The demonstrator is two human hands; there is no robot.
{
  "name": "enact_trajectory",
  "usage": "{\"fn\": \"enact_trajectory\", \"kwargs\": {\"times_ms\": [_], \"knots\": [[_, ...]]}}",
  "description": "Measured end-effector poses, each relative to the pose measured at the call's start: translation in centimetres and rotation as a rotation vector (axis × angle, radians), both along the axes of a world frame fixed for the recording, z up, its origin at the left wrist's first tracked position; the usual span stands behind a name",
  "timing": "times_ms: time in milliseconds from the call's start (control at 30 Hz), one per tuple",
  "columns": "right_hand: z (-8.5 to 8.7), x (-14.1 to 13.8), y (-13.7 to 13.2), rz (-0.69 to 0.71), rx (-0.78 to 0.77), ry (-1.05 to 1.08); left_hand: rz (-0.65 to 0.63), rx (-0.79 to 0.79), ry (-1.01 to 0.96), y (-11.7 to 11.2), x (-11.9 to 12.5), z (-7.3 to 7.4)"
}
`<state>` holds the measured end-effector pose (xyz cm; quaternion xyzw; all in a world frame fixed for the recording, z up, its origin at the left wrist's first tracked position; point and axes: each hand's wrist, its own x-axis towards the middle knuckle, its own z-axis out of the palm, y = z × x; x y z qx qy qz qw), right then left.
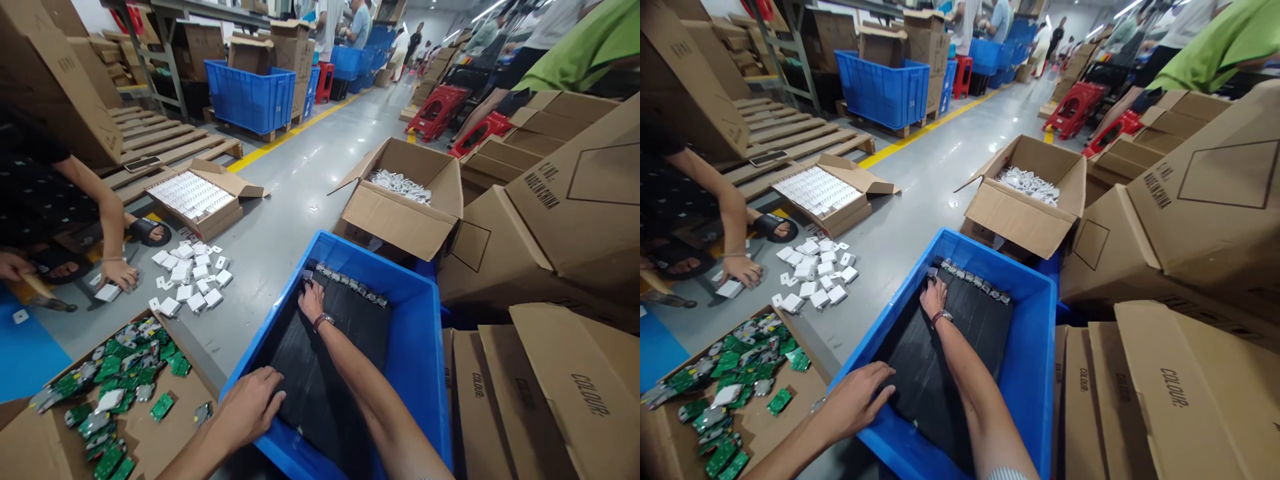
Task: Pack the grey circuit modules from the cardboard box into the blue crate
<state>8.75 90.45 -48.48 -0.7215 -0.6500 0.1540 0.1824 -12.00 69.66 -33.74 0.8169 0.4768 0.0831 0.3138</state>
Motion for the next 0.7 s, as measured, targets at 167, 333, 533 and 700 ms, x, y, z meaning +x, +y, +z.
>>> {"fn": "enact_trajectory", "kwargs": {"times_ms": [167,333,533,700], "knots": [[-0.1,-0.2,-0.1,-0.020,0.020,-0.022,0.015,0.007,-0.020,-0.1,0.0,-0.1],[0.5,-0.5,0.6,-0.033,-0.017,-0.009,0.019,0.011,-0.006,-0.2,0.1,0.0],[1.8,-0.9,0.3,-0.094,-0.007,0.083,0.020,0.005,-0.008,0.0,0.2,0.1],[5.1,-3.4,-1.8,-0.097,0.316,0.308,0.025,0.028,-0.026,-0.3,0.3,-0.3]]}}
